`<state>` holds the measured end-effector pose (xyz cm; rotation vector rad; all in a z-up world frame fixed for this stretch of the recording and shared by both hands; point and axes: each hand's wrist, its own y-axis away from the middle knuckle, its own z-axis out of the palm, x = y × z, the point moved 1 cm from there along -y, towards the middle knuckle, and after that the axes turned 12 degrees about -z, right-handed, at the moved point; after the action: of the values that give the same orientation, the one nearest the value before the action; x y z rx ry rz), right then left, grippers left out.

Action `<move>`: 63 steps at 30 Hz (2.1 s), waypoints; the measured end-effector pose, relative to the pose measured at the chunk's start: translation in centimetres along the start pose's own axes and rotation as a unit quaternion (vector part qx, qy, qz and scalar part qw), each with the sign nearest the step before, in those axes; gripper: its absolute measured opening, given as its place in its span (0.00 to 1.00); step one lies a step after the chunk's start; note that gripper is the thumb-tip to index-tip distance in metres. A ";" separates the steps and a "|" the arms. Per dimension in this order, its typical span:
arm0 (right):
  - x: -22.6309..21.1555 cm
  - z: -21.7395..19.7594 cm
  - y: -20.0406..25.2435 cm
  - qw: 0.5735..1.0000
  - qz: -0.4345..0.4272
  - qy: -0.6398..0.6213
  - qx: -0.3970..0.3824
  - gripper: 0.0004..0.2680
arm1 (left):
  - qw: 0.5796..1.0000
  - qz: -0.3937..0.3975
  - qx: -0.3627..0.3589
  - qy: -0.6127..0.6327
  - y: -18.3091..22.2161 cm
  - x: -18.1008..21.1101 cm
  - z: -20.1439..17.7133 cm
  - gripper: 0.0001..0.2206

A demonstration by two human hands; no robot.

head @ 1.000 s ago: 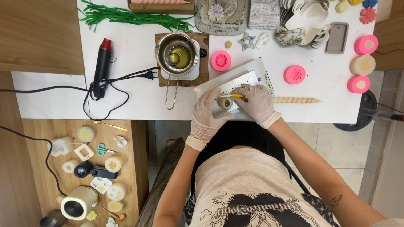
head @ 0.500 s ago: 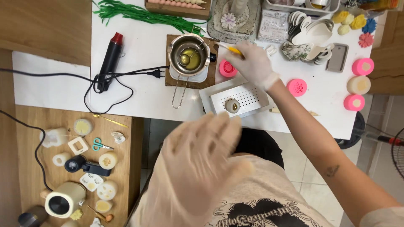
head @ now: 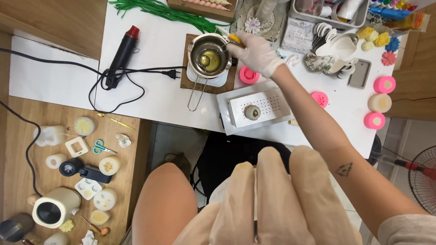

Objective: Pouring melted wax into a cylindrical mold using a spoon and preparing a candle piece.

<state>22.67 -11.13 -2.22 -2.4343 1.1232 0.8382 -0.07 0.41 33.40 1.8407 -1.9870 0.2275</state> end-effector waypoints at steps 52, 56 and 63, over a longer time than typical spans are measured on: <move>-8.6 -1.7 21.6 0.982 0.158 0.012 0.105 0.10 | 0.919 0.010 -0.118 0.377 -9.5 -13.8 29.3 0.25; -8.8 -2.2 21.0 0.984 0.143 0.054 0.091 0.11 | 0.914 0.011 -0.122 0.387 -9.4 -13.8 29.5 0.25; -9.4 -2.8 20.5 0.987 0.117 0.076 0.079 0.10 | 0.909 0.005 -0.130 0.395 -9.4 -13.8 29.6 0.25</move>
<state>3.08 -20.15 4.86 -2.2959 1.4935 0.6088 3.91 0.25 -0.38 1.2701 -1.3689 0.5760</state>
